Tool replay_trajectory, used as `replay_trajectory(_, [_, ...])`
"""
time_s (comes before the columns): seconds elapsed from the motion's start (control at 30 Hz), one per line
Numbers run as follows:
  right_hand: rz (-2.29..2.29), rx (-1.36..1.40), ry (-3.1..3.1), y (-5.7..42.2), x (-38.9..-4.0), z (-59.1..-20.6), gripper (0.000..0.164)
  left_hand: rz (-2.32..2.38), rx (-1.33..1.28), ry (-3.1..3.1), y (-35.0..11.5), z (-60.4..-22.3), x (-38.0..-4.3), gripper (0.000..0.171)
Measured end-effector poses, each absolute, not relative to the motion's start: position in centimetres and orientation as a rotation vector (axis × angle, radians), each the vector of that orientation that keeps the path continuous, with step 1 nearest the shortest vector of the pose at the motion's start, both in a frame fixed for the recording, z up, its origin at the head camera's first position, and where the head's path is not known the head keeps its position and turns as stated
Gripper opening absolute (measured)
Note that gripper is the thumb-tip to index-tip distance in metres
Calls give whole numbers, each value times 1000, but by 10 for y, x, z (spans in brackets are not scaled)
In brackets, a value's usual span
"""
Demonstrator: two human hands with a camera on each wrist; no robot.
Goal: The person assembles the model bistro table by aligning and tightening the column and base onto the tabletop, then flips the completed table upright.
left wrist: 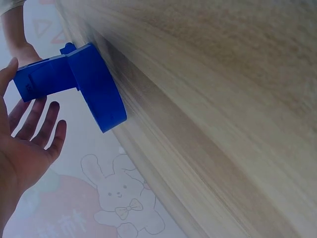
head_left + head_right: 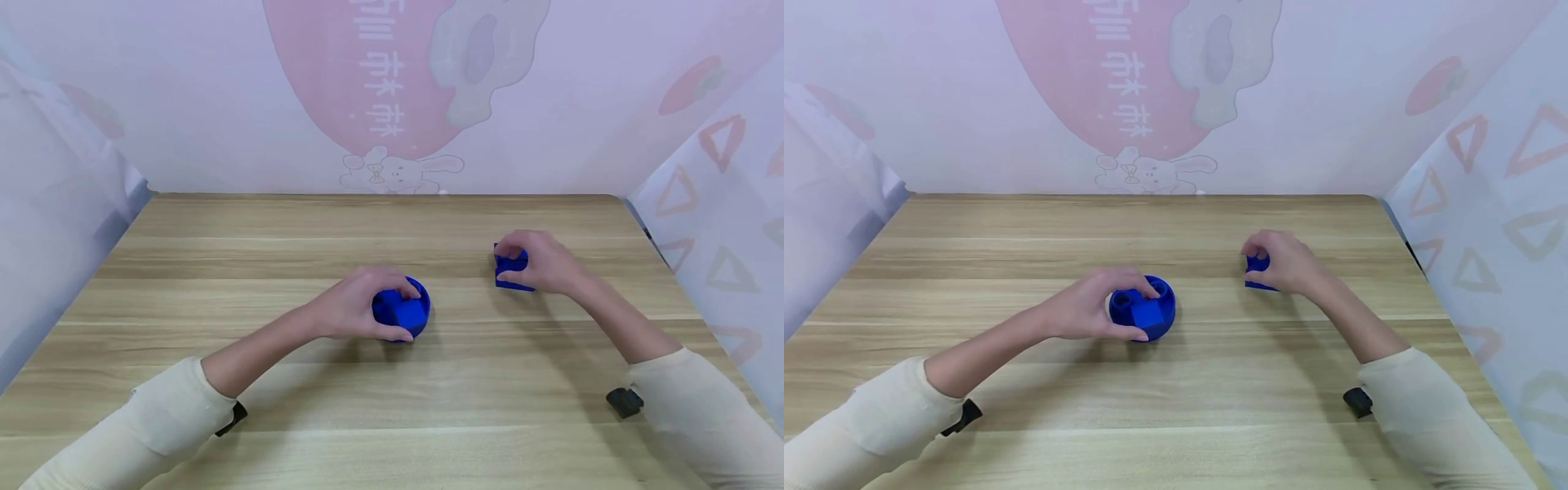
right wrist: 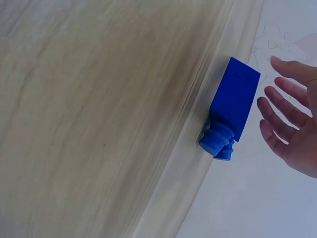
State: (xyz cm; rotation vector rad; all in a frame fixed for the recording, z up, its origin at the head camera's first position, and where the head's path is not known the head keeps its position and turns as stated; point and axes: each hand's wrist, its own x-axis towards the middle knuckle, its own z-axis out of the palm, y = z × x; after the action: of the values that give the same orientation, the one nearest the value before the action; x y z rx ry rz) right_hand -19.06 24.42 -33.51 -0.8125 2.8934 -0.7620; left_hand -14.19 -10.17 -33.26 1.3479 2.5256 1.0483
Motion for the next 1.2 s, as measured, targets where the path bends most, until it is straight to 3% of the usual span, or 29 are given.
replay_trajectory(0.23, [-578, -710, 2919, 246, -189, -333, 36, 1040, 1342, 2513, -102, -333, -143, 44])
replay_trajectory(1.2, [-283, -738, 2986, 241, -186, -338, 38, 935, 1304, 2514, -116, -323, -142, 41])
